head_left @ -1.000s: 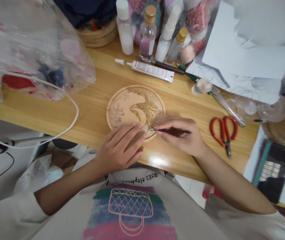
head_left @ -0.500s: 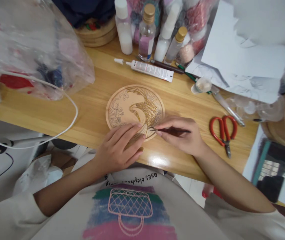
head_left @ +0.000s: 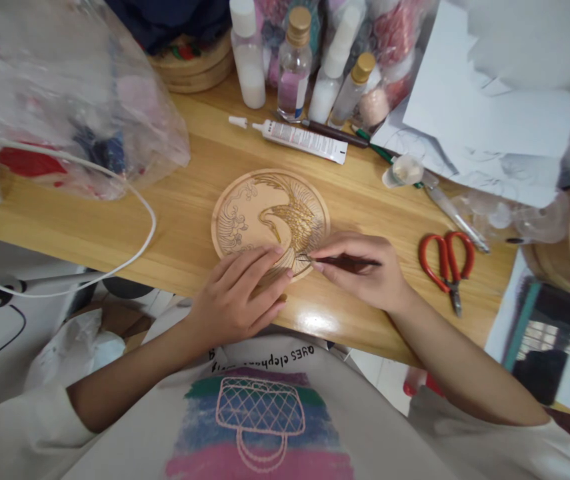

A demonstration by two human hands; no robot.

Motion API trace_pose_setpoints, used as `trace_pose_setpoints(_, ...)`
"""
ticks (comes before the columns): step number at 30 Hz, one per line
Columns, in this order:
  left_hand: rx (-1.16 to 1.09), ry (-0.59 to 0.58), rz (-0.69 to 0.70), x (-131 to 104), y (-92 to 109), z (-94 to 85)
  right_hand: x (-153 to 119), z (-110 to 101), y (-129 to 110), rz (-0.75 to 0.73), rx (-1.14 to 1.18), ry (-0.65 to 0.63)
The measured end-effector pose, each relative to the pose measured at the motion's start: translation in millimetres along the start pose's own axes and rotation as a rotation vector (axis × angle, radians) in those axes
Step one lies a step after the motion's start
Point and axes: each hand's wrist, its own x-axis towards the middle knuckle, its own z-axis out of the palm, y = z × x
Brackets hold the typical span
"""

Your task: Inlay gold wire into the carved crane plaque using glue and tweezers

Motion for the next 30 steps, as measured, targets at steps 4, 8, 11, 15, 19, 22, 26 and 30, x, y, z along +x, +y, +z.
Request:
trace_pose_setpoints(4,-0.007,-0.002,-0.001,0.5,0.5,-0.5,0.0,0.3,-0.2,-0.004,0.009,0.008)
trace_pose_setpoints(8,-0.003,-0.009,-0.003,0.2,0.8,-0.7,0.0,0.4,-0.2,-0.006,0.005,0.014)
trace_pose_setpoints(11,-0.005,-0.005,-0.006,0.0,0.5,-0.6,-0.5,0.9,0.7,-0.014,0.000,0.016)
trace_pose_setpoints(15,-0.004,-0.003,-0.004,0.3,0.2,-0.5,-1.2,1.3,2.1,-0.007,-0.005,0.012)
trace_pose_setpoints(19,0.001,-0.002,0.000,0.4,0.2,-0.2,-0.6,0.6,1.5,-0.016,-0.009,0.007)
trace_pose_setpoints(22,0.004,-0.003,-0.007,-0.1,0.3,-0.1,0.1,0.3,0.6,-0.023,-0.011,-0.003)
trace_pose_setpoints(26,-0.002,-0.004,-0.006,-0.6,0.4,-0.1,0.2,0.7,1.1,-0.028,-0.009,-0.004)
trace_pose_setpoints(30,-0.007,-0.006,-0.002,-0.3,0.2,-0.1,-0.1,0.8,1.8,-0.037,-0.007,-0.002)
